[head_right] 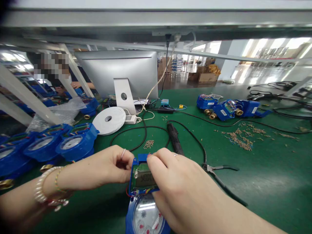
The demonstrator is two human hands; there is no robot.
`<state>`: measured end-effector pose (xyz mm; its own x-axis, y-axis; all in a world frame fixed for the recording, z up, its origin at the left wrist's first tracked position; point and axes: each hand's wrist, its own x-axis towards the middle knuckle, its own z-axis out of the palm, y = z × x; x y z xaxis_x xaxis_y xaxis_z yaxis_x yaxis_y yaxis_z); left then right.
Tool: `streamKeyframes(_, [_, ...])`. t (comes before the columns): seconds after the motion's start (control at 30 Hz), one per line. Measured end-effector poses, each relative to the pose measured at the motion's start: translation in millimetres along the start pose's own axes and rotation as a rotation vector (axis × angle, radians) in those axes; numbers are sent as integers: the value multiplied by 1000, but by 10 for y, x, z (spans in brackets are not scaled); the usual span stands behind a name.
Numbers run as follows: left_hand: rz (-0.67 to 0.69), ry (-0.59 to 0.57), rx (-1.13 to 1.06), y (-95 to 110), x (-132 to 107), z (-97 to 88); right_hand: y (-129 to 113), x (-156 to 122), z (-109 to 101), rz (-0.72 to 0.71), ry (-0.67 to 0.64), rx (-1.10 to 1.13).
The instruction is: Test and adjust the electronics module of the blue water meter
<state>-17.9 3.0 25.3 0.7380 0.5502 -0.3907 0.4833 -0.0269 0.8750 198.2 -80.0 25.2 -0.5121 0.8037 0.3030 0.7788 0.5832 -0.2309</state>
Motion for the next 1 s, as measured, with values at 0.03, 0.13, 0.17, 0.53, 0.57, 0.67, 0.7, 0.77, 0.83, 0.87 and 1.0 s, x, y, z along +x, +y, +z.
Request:
streamKeyframes(0.03, [0, -5, -2, -11, 3, -2, -4, 6, -12, 26, -30, 14])
streamKeyframes(0.13, [-3, -30, -34, -22, 1, -25, -7, 36, -47, 81, -106, 48])
streamKeyframes(0.17, [-3, -34, -52, -20, -3, -33, -5, 51, -59, 85, -119, 50])
streamKeyframes(0.53, [-24, 119, -122, -154, 7, 67, 176, 101, -58, 56, -82, 116])
streamKeyframes(0.57, [-17, 135, -140, -165, 10, 74, 207, 84, -39, 40, -55, 147])
streamKeyframes(0.67, [-5, 192, -177, -170, 19, 86, 257, 53, 22, 46, 3, 223])
streamKeyframes(0.7, [-2, 205, -190, -163, 23, 90, 254, 56, 43, 56, 25, 242])
streamKeyframes(0.77, [12, 220, -223, -149, 30, 100, 222, 85, 93, 68, 86, 258])
streamKeyframes(0.83, [32, 233, -258, -142, 36, 111, 176, 134, 153, 70, 137, 252])
streamKeyframes(0.87, [42, 237, -271, -143, 38, 117, 156, 160, 186, 66, 154, 245])
streamKeyframes(1.0, [45, 240, -297, -163, 34, 139, 125, 229, 310, 47, 203, 201])
